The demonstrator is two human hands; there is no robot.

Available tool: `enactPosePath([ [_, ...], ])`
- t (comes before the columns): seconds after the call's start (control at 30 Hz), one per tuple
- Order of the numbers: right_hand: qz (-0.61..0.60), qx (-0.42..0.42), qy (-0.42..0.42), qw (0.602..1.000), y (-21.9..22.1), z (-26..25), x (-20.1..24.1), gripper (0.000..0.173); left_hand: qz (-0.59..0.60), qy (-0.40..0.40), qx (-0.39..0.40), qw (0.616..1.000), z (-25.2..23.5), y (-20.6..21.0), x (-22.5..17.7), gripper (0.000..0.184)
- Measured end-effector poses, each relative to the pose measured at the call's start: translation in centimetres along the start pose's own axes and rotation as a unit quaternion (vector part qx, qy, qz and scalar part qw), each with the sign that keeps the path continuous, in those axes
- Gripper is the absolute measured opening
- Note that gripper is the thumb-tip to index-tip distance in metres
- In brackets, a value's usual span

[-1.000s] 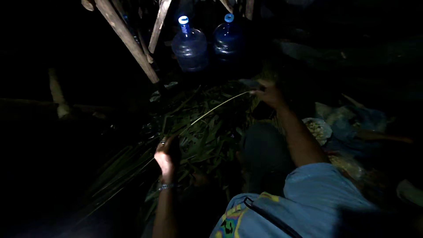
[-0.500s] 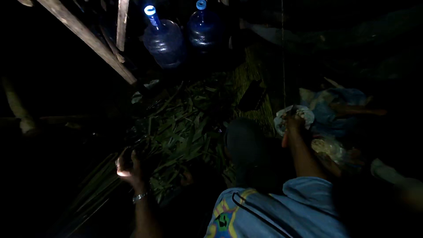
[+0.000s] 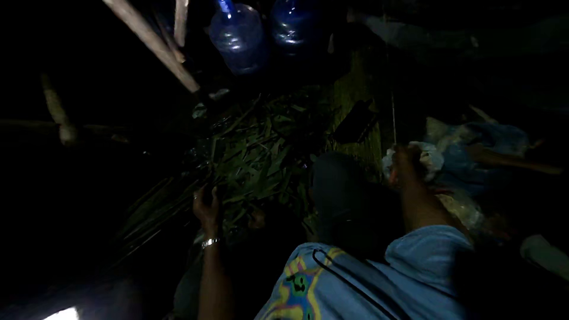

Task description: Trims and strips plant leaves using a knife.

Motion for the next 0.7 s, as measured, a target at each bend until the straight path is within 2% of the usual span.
enactPosePath([
  [0.07, 0.026, 0.042, 0.02, 0.999, 0.6, -1.9, 2.3, 0.061, -0.022, -0.062, 0.04, 0.997, 0.6, 0.2, -0.7, 0.034],
  [0.17, 0.026, 0.083, -0.045, 0.995, 1.4, -0.1, 6.6, 0.062, -0.049, -0.144, 0.114, 0.982, 1.4, 0.8, -0.6, 0.036],
  [0.3, -0.041, 0.178, -0.134, 0.974, 2.7, 4.4, 12.2, 0.046, -0.104, -0.17, 0.256, 0.946, 1.7, 2.8, 1.1, 0.033],
  [0.4, 0.025, 0.237, -0.248, 0.939, 3.8, 8.5, 17.3, 0.043, -0.086, -0.197, 0.327, 0.92, 0.0, 3.4, 2.5, 0.032],
  [0.5, 0.107, 0.288, -0.418, 0.855, 4.0, 14.9, 23.7, 0.055, -0.076, -0.206, 0.314, 0.924, -3.5, 1.8, 4.5, 0.035],
  [0.6, 0.135, 0.35, -0.559, 0.739, 4.6, 23.2, 29.0, 0.049, -0.063, -0.197, 0.231, 0.951, -5.8, -2.2, 7.4, 0.04],
  [0.63, 0.133, 0.365, -0.598, 0.701, 5.2, 25.7, 30.1, 0.045, -0.057, -0.235, 0.215, 0.946, -5.9, -4.3, 6.3, 0.041],
  [0.67, 0.123, 0.38, -0.631, 0.665, 5.9, 27.9, 30.9, 0.042, -0.034, -0.327, 0.22, 0.918, -6.0, -6.7, 3.5, 0.043],
  [0.7, 0.117, 0.391, -0.658, 0.633, 6.8, 29.8, 31.2, 0.04, -0.004, -0.387, 0.167, 0.907, -5.7, -8.8, 1.2, 0.041],
])
Point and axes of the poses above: each hand's wrist, its own z-axis away from the middle knuckle, its own y-axis out of the palm, x = y × z, the point moved 4 cm from there along -z, towards the middle knuckle, and after that the axes turned 5 degrees about z, right-handed, at the moved point
